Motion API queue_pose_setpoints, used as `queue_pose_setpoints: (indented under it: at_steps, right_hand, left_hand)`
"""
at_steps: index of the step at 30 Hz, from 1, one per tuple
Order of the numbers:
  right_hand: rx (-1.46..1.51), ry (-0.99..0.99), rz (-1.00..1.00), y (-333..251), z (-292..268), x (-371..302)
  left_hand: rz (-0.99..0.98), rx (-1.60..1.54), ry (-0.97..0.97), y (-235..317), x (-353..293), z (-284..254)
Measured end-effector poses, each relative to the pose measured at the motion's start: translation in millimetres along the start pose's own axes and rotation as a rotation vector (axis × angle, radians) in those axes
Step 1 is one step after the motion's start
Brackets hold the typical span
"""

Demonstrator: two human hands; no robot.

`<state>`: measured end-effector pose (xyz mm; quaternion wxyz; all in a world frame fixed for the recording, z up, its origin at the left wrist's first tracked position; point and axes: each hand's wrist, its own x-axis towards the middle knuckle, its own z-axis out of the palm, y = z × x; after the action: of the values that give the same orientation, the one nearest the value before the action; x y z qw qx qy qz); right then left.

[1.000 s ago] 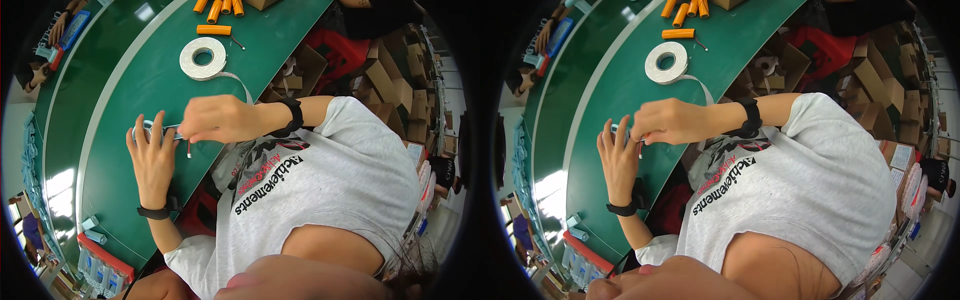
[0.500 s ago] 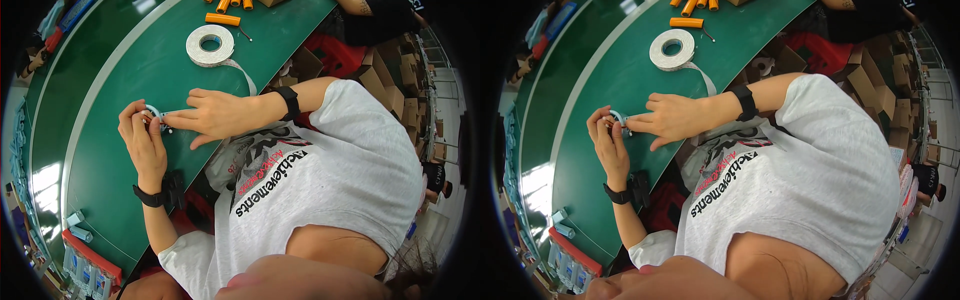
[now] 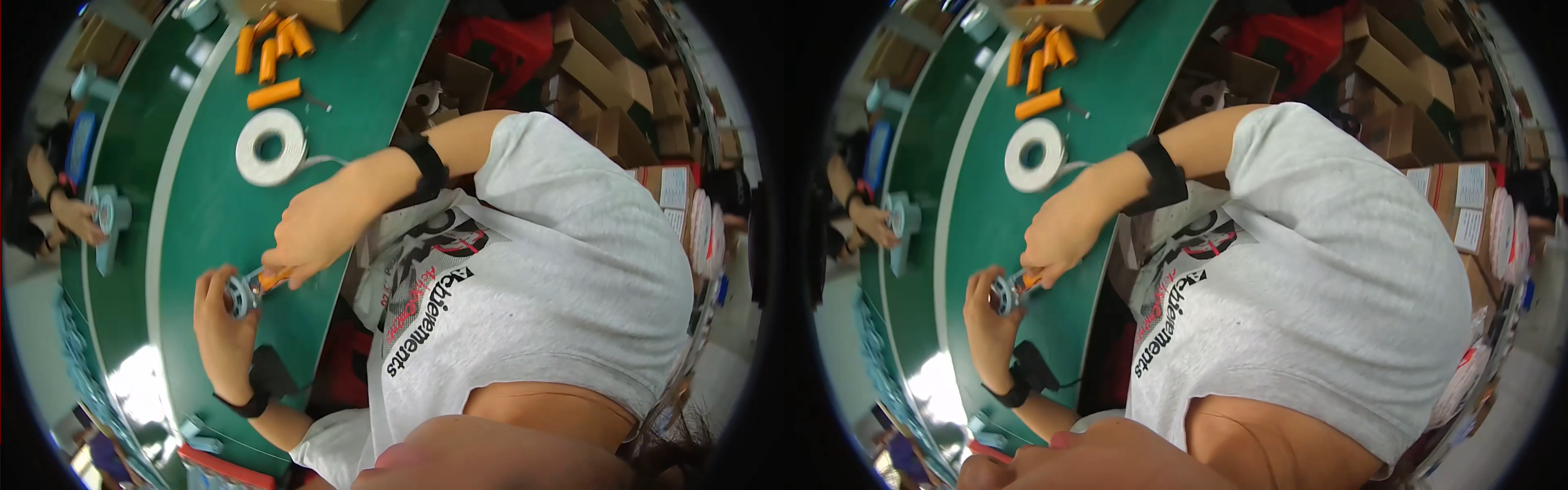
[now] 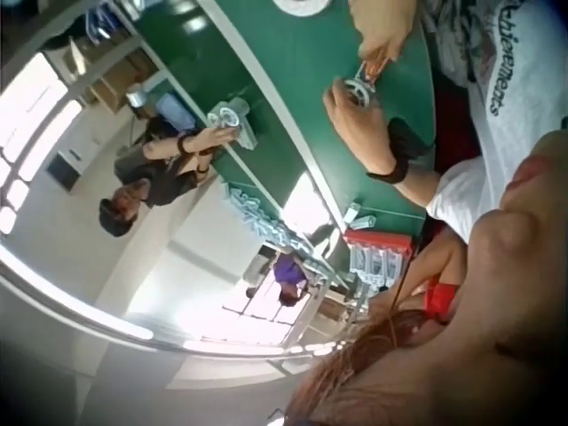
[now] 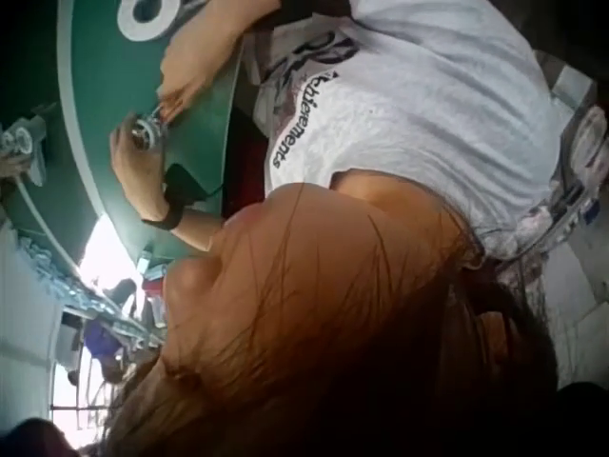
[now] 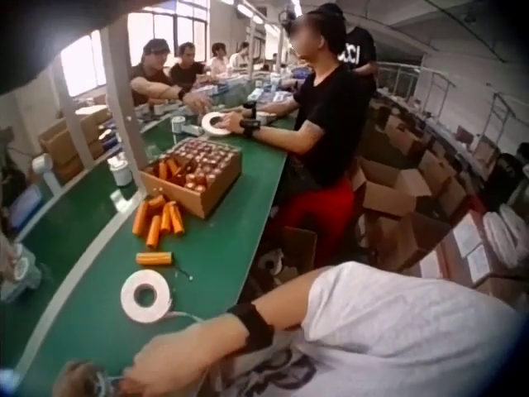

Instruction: The person picks up a battery, applies tape from a roll to it, and presses it into the handle of a handheld fan. This process is repeated for several fans, occasionally moving more batteries from a box onto the table and setting aside the assembled fans.

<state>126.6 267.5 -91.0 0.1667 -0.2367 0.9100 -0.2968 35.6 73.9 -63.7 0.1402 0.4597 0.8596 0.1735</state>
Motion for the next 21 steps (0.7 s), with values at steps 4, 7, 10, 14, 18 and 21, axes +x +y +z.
queue_pose_setpoints:
  at_steps: [4,7,10,14,18,21]
  right_hand:
    - [-0.328,0.692,-0.008,64.8,-49.3,-22.0]
    - [-0.479,0.540,0.422,104.7,-81.3,4.4]
    - [-0.252,0.355,0.405,138.4,-83.9,32.2]
    - [-0.279,0.353,0.358,139.6,-75.8,50.0]
    - [-0.135,0.499,0.409,119.2,-84.0,-10.8]
    - [0.077,0.302,0.727,125.1,-66.7,-49.6]
  left_hand:
    - [0.189,-0.022,0.282,-36.3,41.7,-37.6]
    - [0.084,0.156,0.416,-80.9,124.2,-73.6]
    - [-0.046,0.179,0.413,-136.6,228.9,-55.3]
    - [-0.136,0.494,0.385,-154.8,243.4,-21.0]
    - [0.358,0.331,0.378,-154.5,230.5,2.1]
    - [0.501,0.257,-0.053,-72.5,175.5,29.6]
